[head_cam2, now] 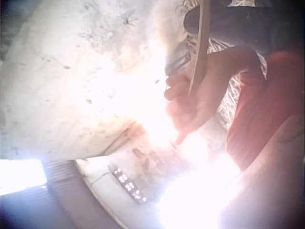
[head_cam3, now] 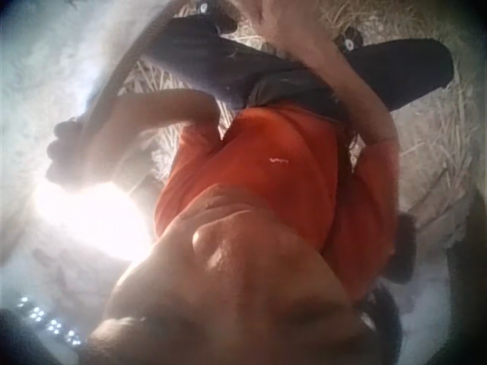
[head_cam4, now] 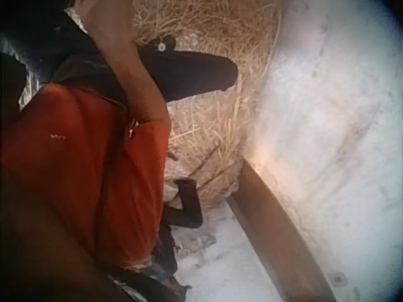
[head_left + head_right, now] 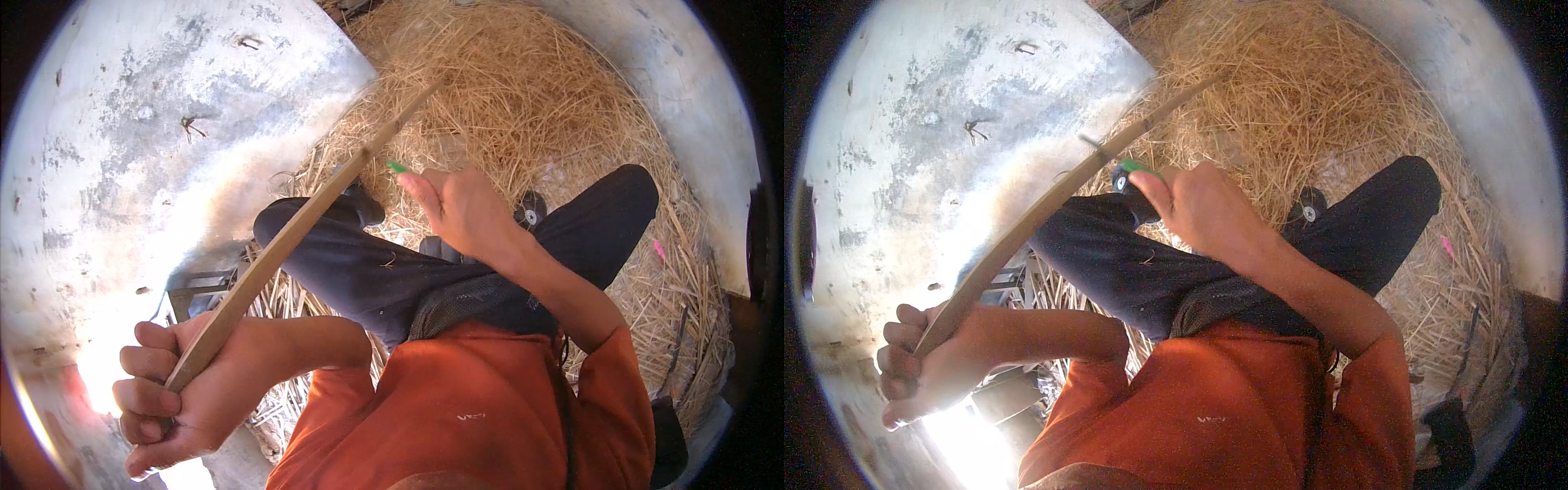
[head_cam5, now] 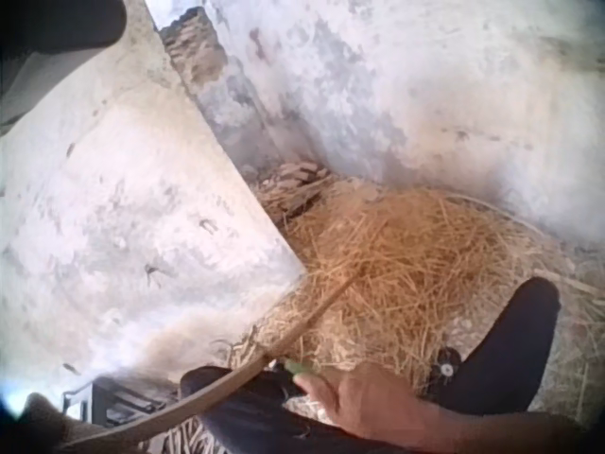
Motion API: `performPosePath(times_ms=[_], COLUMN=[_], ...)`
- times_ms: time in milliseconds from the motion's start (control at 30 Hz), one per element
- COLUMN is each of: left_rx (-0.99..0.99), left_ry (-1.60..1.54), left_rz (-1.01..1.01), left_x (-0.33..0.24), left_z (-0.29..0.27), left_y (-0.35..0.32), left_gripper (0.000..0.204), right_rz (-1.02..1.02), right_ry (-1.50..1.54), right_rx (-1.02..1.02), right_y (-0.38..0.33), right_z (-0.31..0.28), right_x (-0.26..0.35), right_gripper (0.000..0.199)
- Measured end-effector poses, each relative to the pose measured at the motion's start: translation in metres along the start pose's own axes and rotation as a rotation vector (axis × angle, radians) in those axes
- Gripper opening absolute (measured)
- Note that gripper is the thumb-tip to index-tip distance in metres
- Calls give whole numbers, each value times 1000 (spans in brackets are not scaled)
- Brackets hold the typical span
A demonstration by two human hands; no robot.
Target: The person scrapes a bamboo stick using a small knife while sitting down, repeatedly sliding the blade along the length of the wood to remove the outer layer.
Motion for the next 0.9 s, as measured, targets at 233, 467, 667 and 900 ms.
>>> performPosePath(times_ms=[233, 467, 667, 900], left_rx=[13, 88, -30, 35], left_ry=[21, -9, 68, -76], left_rz=[36, 96, 117, 34], left_x=[1, 8, 6, 9], left_z=[-4, -6, -5, 1], left_y=[0, 6, 4, 1], left_gripper=[47, 43, 46, 45], right_rz=[135, 219, -8, 443], right_ry=[-64, -190, -159, -141], right_rx=[11, -10, -11, -57], right_y=[16, 21, 22, 10], right_z=[-1, -4, 10, -35], right_x=[-39, -70, -36, -142], right_gripper=[52, 61, 59, 52])
Point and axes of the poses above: each hand's wrist, its own y-axis towards the middle knuckle, its own z-axis out of the palm, x = y × z, the point moved 8 cm from there along y, towards the middle knuckle, and after that the axes turned 15 degrees about y, right-handed, at the moved point
